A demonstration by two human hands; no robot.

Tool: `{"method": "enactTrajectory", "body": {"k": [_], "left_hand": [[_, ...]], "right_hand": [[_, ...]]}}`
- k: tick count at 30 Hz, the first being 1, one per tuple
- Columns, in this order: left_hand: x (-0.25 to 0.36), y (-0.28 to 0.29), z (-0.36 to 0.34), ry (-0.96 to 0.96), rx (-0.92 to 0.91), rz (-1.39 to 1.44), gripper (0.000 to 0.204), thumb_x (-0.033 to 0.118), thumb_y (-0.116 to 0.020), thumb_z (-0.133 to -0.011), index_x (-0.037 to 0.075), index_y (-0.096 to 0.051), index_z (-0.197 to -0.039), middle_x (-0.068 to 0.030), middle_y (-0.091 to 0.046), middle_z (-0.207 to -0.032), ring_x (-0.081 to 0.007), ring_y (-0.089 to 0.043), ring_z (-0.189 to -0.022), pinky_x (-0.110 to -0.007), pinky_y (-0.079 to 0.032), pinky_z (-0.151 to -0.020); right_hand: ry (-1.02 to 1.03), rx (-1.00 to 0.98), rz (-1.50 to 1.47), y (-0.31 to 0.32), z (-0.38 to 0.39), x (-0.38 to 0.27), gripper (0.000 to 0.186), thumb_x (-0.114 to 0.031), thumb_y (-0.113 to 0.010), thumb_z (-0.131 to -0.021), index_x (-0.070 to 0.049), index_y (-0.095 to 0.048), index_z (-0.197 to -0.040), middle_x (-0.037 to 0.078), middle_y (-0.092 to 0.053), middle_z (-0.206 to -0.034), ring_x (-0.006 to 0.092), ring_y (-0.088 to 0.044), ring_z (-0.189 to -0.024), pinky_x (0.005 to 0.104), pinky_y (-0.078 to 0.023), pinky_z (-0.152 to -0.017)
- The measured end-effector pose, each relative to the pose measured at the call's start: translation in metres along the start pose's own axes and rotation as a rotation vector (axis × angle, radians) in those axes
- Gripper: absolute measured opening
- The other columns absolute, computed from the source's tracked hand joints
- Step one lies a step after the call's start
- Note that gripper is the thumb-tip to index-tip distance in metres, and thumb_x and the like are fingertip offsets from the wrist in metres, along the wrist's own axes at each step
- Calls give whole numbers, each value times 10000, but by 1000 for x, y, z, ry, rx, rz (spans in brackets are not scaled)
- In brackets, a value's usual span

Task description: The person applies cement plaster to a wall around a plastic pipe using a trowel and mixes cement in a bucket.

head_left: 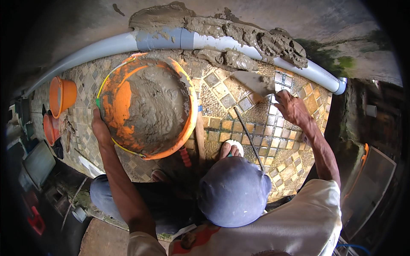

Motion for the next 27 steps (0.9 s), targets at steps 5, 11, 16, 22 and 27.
{"method": "enactTrajectory", "body": {"k": [5, 11, 16, 22, 27], "left_hand": [[0, 7, -4, -14, 23, -32, 530, 407, -449, -1100, -42, -661, -1285, -120, -709, -1212, -239, -683, -1041, -357, -509, -962], [-4, 7, -12, -20, 41, -44, 533, 421, -452, -1097, -41, -673, -1245, -118, -719, -1163, -236, -685, -998, -364, -516, -933], [-1, 12, -10, -44, 50, -68, 521, 420, -465, -1089, -37, -684, -1209, -112, -728, -1113, -236, -688, -944, -373, -521, -901], [0, 11, -8, -45, 67, -70, 530, 426, -460, -1091, -39, -681, -1215, -113, -729, -1103, -235, -690, -932, -372, -519, -897], [4, 8, -2, -49, 99, -126, 543, 432, -455, -1093, -45, -672, -1232, -120, -722, -1128, -236, -689, -946, -371, -518, -906]], "right_hand": [[86, 215, 277, -20, 1, 7, 311, -330, -632, -1033, -58, -517, -1130, 124, -679, -925, 255, -693, -677, 366, -555, -445], [-148, 67, 454, -73, -106, 21, 184, -214, -356, -1123, -86, -487, -1104, 131, -617, -938, 231, -690, -738, 339, -556, -442], [-74, 246, 456, -53, -115, -16, 279, -314, -358, -1122, -89, -517, -1084, 144, -628, -963, 251, -701, -697, 359, -507, -407], [-77, 190, 340, -24, -113, -15, 364, -448, -469, -1089, -90, -519, -1045, 161, -667, -956, 265, -664, -590, 426, -467, -409], [-155, 23, 277, -31, -117, 8, 466, -508, -323, -1120, -77, -503, -1123, 168, -649, -714, 223, -461, -432, 380, -397, -391]]}}
Point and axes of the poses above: each hand's wrist, its own z-axis away from the middle knuckle, its own y-axis out of the back of the hand, x = y × z, the point moved 9 cm from there along -z, towards the middle knuckle
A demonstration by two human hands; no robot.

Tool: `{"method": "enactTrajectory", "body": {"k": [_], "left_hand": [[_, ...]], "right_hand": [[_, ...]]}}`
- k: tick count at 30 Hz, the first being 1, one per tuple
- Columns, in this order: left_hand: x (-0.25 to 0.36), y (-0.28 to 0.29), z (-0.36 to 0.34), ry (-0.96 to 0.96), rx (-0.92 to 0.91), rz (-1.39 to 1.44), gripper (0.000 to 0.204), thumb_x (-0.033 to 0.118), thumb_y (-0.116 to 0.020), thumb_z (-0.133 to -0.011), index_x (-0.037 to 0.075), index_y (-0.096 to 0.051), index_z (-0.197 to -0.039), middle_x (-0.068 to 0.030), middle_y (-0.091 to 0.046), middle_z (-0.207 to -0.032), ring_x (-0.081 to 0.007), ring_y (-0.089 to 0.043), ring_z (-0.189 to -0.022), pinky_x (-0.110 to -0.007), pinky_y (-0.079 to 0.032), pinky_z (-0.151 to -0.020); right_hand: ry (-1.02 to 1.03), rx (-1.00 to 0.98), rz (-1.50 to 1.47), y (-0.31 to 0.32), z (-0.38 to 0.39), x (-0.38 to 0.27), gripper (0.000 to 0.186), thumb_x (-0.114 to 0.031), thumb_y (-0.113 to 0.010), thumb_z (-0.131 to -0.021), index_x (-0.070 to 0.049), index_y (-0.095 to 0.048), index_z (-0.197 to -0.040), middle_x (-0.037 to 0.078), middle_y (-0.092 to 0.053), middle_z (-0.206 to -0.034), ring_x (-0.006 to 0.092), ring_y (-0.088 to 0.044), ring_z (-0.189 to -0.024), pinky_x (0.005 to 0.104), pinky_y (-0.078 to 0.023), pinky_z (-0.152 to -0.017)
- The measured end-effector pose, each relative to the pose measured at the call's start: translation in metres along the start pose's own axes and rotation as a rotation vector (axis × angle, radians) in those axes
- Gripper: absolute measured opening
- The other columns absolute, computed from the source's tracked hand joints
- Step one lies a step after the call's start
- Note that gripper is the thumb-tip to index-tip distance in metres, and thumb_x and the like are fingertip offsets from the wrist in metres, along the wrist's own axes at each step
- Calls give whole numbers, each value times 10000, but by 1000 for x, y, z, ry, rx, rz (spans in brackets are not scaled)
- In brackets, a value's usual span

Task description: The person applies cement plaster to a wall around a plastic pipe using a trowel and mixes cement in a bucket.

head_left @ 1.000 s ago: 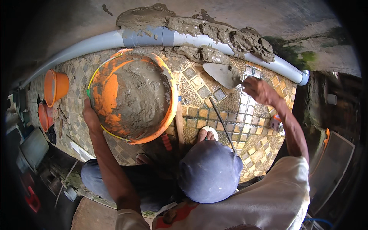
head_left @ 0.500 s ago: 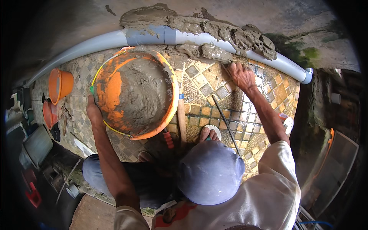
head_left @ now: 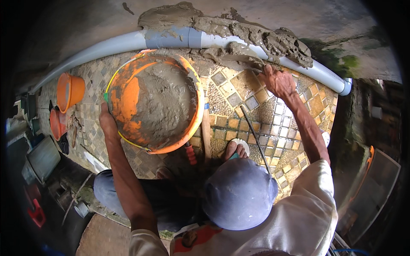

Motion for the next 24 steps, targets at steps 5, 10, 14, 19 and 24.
{"method": "enactTrajectory", "body": {"k": [5, 10, 14, 19, 24], "left_hand": [[-1, -2, 0, 21, -59, 4, 567, 447, -434, -1101, -38, -622, -1327, -134, -684, -1252, -259, -666, -1084, -387, -500, -982], [-2, -3, -2, 32, -65, 14, 575, 443, -419, -1104, -34, -600, -1370, -137, -673, -1293, -265, -659, -1125, -394, -499, -1001], [-2, -2, -2, 25, -85, -16, 570, 442, -429, -1102, -34, -608, -1359, -130, -684, -1271, -259, -670, -1098, -392, -507, -988], [0, -6, 4, 11, -43, 78, 506, 416, -475, -1081, -29, -682, -1206, -107, -724, -1106, -221, -693, -925, -370, -532, -875], [2, 2, 5, 12, 16, -18, 517, 434, -479, -1080, -27, -678, -1203, -105, -724, -1092, -225, -699, -909, -369, -540, -861]], "right_hand": [[201, 215, 85, 37, 4, -14, 447, -498, -366, -1113, -77, -517, -1111, 143, -628, -621, 229, -501, -425, 405, -429, -415], [201, 170, 81, 48, 3, -4, 415, -466, -416, -1104, -71, -540, -1132, 162, -665, -664, 285, -623, -502, 442, -494, -474], [259, 182, 135, 65, 9, -1, 455, -474, -450, -1092, -67, -590, -1240, 152, -667, -643, 302, -675, -552, 443, -546, -531], [249, 171, 102, 91, 12, 6, 363, -410, -605, -1036, -58, -610, -1126, 212, -685, -737, 354, -690, -648, 479, -544, -599], [120, 64, -58, 98, 27, 13, 325, -373, -625, -1031, -51, -619, -1077, 186, -706, -781, 376, -681, -631, 493, -543, -596]]}}
Point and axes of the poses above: each hand's wrist, its own z-axis away from the middle knuckle, its own y-axis out of the back of the hand, x = y × z, the point moved 9 cm from there along -z, towards the middle knuckle
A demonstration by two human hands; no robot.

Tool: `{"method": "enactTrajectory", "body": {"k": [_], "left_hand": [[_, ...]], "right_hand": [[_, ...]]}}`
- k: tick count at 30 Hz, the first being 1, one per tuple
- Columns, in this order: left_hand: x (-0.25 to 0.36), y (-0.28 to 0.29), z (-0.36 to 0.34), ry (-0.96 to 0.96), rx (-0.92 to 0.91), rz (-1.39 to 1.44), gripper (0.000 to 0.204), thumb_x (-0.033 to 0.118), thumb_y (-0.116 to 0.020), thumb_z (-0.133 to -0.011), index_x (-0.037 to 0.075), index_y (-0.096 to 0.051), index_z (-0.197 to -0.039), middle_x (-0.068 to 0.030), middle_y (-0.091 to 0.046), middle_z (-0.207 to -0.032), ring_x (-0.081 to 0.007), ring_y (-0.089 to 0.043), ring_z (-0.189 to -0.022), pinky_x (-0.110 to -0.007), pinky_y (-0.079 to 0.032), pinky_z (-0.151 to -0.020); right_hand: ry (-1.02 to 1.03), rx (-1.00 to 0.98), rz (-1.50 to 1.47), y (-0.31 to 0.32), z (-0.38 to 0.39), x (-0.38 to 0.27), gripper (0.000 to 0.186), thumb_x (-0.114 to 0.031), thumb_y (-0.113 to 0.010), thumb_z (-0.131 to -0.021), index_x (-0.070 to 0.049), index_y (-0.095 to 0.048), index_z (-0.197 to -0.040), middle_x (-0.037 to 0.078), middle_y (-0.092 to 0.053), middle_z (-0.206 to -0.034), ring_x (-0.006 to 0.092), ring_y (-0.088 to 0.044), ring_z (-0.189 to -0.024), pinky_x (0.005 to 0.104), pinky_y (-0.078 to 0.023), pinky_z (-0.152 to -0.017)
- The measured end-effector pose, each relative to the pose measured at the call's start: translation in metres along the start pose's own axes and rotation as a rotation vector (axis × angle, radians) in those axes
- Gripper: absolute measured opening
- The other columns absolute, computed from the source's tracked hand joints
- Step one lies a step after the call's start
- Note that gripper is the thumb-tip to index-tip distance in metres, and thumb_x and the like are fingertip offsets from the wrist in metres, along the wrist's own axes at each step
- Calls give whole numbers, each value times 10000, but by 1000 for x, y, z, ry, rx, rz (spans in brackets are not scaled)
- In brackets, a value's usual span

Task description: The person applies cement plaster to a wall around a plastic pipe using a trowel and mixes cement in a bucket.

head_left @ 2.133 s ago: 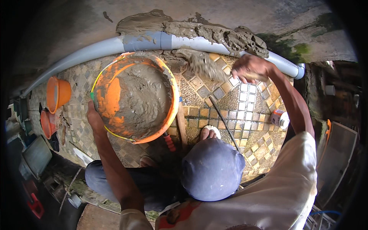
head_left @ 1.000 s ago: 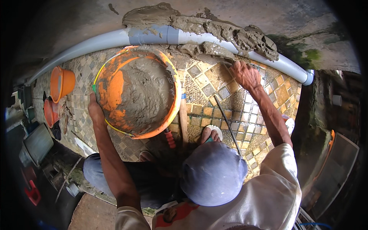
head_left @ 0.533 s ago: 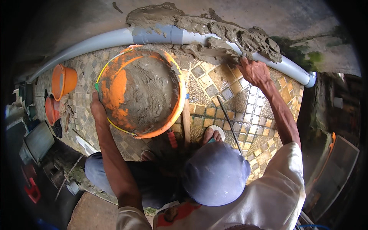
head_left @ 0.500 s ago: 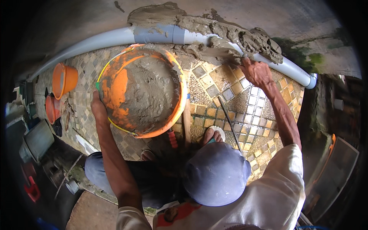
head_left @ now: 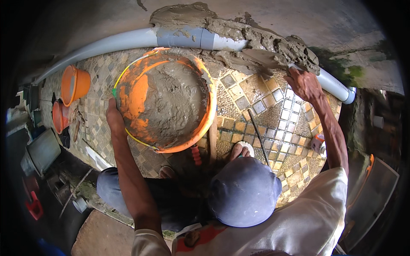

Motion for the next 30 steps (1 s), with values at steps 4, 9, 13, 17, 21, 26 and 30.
{"method": "enactTrajectory", "body": {"k": [4, 9, 13, 17, 21, 26, 30], "left_hand": [[-4, -6, -4, 13, -52, 60, 530, 441, -484, -1078, -35, -675, -1209, -109, -721, -1091, -222, -699, -910, -370, -541, -863], [-5, -6, -5, -7, -86, 65, 539, 444, -490, -1077, -46, -674, -1206, -114, -719, -1089, -221, -701, -911, -373, -543, -856], [-3, 0, -6, -37, -51, 45, 562, 451, -494, -1079, -63, -664, -1233, -122, -718, -1107, -220, -700, -915, -367, -544, -848], [4, -12, 5, 9, -72, 38, 578, 453, -500, -1079, -74, -653, -1261, -129, -711, -1137, -224, -690, -950, -365, -534, -875], [4, -4, 6, 7, -21, 3, 579, 456, -502, -1079, -75, -653, -1254, -128, -712, -1127, -223, -693, -938, -366, -540, -875], [4, -10, 4, -38, -70, 38, 582, 457, -503, -1079, -80, -656, -1243, -126, -717, -1106, -226, -700, -908, -366, -552, -846], [-2, 0, -9, -43, -68, 41, 592, 463, -504, -1077, -84, -655, -1245, -129, -719, -1103, -232, -706, -895, -372, -559, -833]], "right_hand": [[52, 126, -61, -6, 21, 13, 290, -339, -565, -1066, -59, -631, -1105, 170, -711, -757, 196, -634, -498, 399, -547, -456], [26, 154, 12, -54, 6, 20, 316, -357, -502, -1073, -62, -613, -1045, 154, -650, -684, 204, -489, -439, 388, -456, -427], [40, 182, -115, -43, 3, 22, 394, -398, -505, -1073, -26, -632, -1043, 215, -693, -759, 336, -665, -621, 485, -541, -619], [-68, 50, -162, -32, -6, 41, 425, -419, -517, -1067, -16, -649, -1049, 236, -698, -790, 403, -705, -747, 521, -553, -745], [-21, 94, -150, -15, 9, 25, 433, -424, -523, -1061, -12, -656, -1083, 262, -698, -840, 407, -710, -802, 535, -549, -776], [-209, 152, -413, -12, 51, 26, 662, -631, -410, -1064, -6, -625, -1043, 210, -631, -779, 331, -629, -690, 484, -535, -706], [-357, 110, -551, -51, 68, 16, 651, -638, -366, -1074, -54, -651, -1034, 100, -602, -646, 197, -573, -560, 496, -506, -572]]}}
Point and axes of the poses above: each hand's wrist, its own z-axis away from the middle knuckle, its own y-axis out of the back of the hand, x = y × z, the point moved 9 cm from there along -z, towards the middle knuckle
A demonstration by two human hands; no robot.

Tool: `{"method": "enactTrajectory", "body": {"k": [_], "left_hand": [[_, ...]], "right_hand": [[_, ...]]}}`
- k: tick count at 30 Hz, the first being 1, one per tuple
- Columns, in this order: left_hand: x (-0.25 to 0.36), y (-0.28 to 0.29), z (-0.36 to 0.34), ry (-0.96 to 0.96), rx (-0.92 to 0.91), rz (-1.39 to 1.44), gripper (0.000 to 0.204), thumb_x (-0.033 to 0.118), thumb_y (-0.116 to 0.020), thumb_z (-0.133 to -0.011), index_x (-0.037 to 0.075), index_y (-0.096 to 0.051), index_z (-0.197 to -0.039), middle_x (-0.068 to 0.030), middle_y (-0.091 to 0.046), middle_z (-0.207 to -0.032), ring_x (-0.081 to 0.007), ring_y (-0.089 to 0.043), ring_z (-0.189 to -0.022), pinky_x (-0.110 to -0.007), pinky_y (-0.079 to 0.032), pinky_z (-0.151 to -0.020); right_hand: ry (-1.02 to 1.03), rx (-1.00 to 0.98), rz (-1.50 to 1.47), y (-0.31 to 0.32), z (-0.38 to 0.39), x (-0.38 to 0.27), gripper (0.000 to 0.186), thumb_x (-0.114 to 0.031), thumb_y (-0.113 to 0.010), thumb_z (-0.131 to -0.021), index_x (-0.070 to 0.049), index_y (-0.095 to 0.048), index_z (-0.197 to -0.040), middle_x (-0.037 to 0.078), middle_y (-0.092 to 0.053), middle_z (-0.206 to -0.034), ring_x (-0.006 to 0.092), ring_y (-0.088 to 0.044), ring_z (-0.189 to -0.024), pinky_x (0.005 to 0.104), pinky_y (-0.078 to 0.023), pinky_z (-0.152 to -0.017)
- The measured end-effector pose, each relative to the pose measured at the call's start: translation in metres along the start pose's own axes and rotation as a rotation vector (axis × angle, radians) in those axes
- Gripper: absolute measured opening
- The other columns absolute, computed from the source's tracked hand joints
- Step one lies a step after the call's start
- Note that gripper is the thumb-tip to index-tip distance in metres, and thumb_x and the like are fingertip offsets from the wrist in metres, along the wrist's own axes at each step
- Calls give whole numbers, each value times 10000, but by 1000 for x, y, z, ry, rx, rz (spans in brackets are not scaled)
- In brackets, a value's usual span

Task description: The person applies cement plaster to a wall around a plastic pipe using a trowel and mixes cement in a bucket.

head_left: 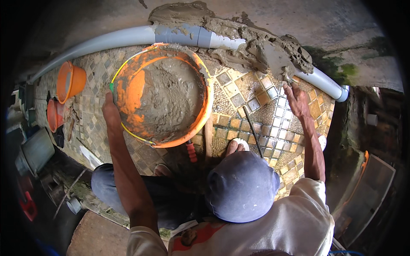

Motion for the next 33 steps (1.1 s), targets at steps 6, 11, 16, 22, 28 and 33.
{"method": "enactTrajectory", "body": {"k": [6, 11, 16, 22, 28, 33], "left_hand": [[1, -10, 8, 47, -45, 19, 556, 448, -463, -1087, -36, -628, -1303, -118, -701, -1173, -234, -700, -993, -387, -549, -896], [2, -7, 8, 42, -9, -59, 550, 440, -461, -1086, -39, -631, -1295, -117, -709, -1157, -236, -707, -970, -389, -556, -873], [-3, -7, 0, 9, -32, 11, 569, 441, -491, -1076, -80, -659, -1228, -138, -705, -1118, -237, -690, -938, -381, -547, -847], [-8, 4, -5, 16, -6, -17, 587, 460, -502, -1073, -79, -665, -1239, -140, -707, -1142, -236, -687, -957, -383, -540, -865], [-2, -5, 0, 23, -6, -31, 586, 453, -493, -1078, -80, -656, -1261, -139, -709, -1163, -238, -687, -996, -373, -527, -914], [-2, -5, 3, 23, -46, 53, 584, 438, -476, -1089, -87, -639, -1285, -140, -700, -1194, -238, -691, -1005, -370, -527, -925]], "right_hand": [[85, 91, 226, 3, -18, -20, 510, -494, -442, -1091, -12, -610, -1084, 219, -662, -685, 346, -658, -561, 505, -518, -540], [157, 187, 312, 21, -7, -29, 425, -449, -457, -1094, -49, -587, -1156, 174, -644, -635, 322, -632, -515, 500, -502, -499], [315, 202, 540, 16, 0, -44, 363, -430, -525, -1069, -83, -617, -1129, 85, -591, -556, 182, -514, -406, 389, -413, -369], [175, 282, 520, 36, -22, -42, 409, -438, -551, -1050, -52, -651, -1142, 228, -703, -709, 365, -697, -574, 483, -531, -507], [-95, 153, 185, 33, 10, -37, 537, -525, -533, -1053, 6, -611, -1039, 290, -673, -809, 458, -671, -784, 535, -482, -719], [-32, 105, 105, 41, 22, -43, 519, -481, -495, -1073, -18, -603, -1283, 251, -745, -901, 432, -737, -849, 515, -571, -790]]}}
Point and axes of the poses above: each hand's wrist, its own z-axis away from the middle knuckle, its own y-axis out of the back of the hand, x = y × z, the point moved 9 cm from there along -z, towards the middle knuckle
